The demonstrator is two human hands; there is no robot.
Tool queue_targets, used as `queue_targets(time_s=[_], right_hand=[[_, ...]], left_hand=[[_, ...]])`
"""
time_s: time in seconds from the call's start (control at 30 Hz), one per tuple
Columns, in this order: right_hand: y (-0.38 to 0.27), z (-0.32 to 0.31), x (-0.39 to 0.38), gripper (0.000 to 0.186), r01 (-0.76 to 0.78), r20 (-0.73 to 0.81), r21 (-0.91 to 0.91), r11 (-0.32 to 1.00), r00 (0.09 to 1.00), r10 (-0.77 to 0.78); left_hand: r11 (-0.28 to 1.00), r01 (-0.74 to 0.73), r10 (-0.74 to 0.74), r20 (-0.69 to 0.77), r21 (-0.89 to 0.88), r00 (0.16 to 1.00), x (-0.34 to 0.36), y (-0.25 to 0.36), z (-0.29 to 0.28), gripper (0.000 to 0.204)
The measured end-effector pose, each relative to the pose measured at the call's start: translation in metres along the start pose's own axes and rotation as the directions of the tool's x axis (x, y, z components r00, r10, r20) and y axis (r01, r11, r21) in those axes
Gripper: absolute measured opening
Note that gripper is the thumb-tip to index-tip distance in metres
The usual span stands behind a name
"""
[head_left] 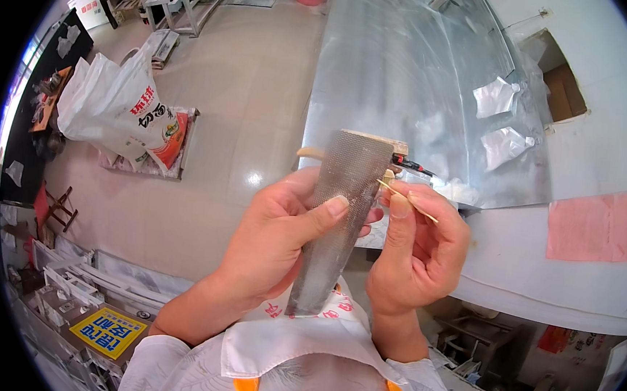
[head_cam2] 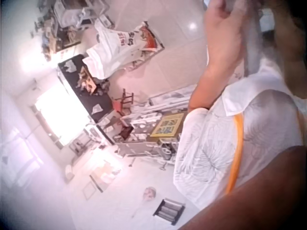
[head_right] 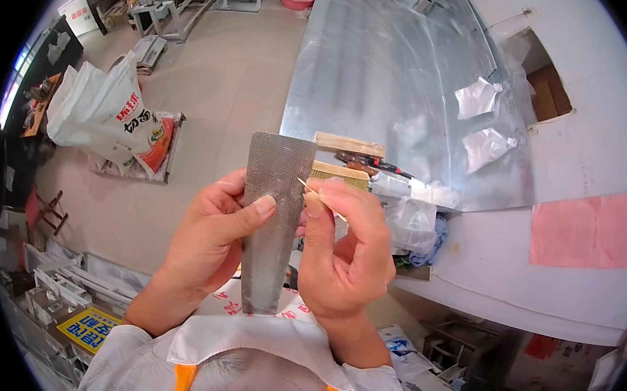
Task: The person holds a rectangular metal mesh sheet and uses a wooden toothpick to clean the surface. They systematically poke and scrape the mesh with the toothpick to remove debris, occasionally turning the sheet to work on different areas.
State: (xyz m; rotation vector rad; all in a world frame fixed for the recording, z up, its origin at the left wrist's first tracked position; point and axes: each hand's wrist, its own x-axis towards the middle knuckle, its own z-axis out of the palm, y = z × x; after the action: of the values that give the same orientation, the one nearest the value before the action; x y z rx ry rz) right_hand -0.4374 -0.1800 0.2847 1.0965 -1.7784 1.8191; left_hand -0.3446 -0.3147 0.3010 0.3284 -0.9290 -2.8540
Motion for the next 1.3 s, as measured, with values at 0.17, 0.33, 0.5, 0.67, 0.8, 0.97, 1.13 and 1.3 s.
queue_targets(time_s=[0.17,0.33,0.5,0.67,0.8,0.97,1.13,1.3], right_hand=[[-0.007,-0.001,0.001,0.028,-0.098,-0.068,-0.031,0.995,0.993,0.096],[-0.006,0.000,0.003,0.029,-0.187,-0.019,0.066,0.980,0.982,0.188],[-0.006,0.001,0.005,0.029,-0.242,0.035,0.170,0.955,0.970,0.240],[0.002,0.001,0.006,0.025,-0.077,0.073,0.027,0.997,0.994,0.075],[0.000,0.002,0.010,0.025,-0.049,0.100,-0.045,0.998,0.994,0.053],[-0.001,0.006,0.012,0.027,0.004,0.114,-0.093,0.996,0.993,0.007],[0.000,0.008,0.014,0.027,0.033,0.107,-0.140,0.990,0.994,-0.018],[-0.001,0.008,0.014,0.027,0.074,0.123,-0.196,0.978,0.991,-0.050]], left_hand=[[1.000,-0.016,0.016,-0.057,-0.001,0.998,0.002,0.000,-0.005,0.040],[0.999,0.050,-0.048,-0.181,0.008,0.982,0.004,0.006,0.000,0.033],[1.000,0.012,-0.007,-0.178,0.029,0.984,0.007,0.007,0.002,0.034],[0.990,-0.080,0.099,-0.168,0.116,0.981,0.008,0.001,0.002,0.032],[0.985,-0.084,0.110,-0.168,0.150,0.980,0.006,0.002,0.002,0.030],[0.973,-0.100,0.135,-0.161,0.210,0.978,0.004,0.002,0.001,0.029],[0.970,-0.096,0.135,-0.171,0.222,0.976,0.004,0.003,0.004,0.030],[0.971,-0.097,0.136,-0.170,0.217,0.976,0.003,0.001,0.002,0.029]])
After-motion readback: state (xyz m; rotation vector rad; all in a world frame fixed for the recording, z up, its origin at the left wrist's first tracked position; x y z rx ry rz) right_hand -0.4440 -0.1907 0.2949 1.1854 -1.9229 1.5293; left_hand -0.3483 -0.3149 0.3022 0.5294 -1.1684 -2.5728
